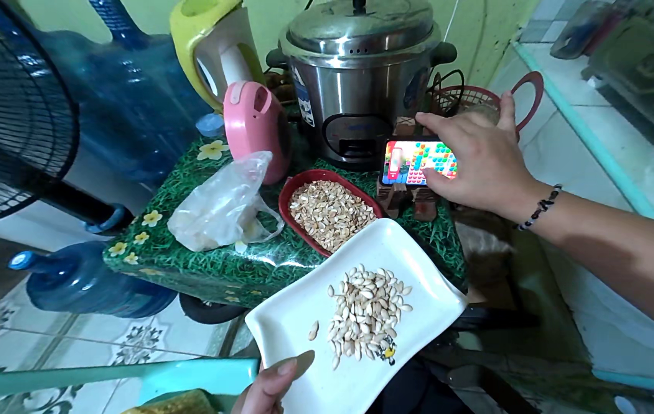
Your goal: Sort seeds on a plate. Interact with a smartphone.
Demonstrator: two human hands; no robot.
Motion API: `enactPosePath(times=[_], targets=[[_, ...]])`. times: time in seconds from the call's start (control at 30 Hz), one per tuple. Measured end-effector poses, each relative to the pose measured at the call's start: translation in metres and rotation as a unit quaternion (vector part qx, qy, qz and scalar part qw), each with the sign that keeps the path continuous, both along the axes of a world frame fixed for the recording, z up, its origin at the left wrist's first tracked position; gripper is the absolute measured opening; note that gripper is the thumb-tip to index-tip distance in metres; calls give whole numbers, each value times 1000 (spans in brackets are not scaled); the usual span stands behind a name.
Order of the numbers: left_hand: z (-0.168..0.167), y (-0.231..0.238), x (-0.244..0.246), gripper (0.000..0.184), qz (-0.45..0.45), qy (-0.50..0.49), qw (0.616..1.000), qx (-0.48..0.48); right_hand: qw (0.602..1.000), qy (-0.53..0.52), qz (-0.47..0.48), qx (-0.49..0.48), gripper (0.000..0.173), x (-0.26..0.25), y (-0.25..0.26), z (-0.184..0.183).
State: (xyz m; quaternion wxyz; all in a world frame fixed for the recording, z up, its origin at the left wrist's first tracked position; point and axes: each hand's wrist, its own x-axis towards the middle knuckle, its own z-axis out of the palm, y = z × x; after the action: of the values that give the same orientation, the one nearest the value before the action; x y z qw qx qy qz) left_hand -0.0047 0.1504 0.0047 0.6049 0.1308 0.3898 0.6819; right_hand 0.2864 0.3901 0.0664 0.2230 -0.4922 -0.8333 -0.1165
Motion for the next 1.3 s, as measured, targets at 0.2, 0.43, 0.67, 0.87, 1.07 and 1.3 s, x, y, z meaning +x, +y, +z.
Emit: enactPosePath(times=[0.2,0.43,0.67,0.87,1.07,1.3], targets=[[-1,0,-1,18,-3,-5,1000,2,1000,0,-1,-3,72,0,0,0],[-1,-1,-1,19,2,-1,1000,-2,1000,0,-1,-4,72,0,0,0],[-2,-1,-1,17,-1,-8,1000,7,1000,1,0,-3,71,0,0,0],[1,0,1,18,0,-2,1000,0,1000,4,1,-1,70,0,0,0],[-1,-1,0,17,0,-9,1000,3,1000,4,0,-2,71,0,0,0],[-1,-1,0,19,2,12,1000,-5,1000,3,-1,4,66,0,0,0]])
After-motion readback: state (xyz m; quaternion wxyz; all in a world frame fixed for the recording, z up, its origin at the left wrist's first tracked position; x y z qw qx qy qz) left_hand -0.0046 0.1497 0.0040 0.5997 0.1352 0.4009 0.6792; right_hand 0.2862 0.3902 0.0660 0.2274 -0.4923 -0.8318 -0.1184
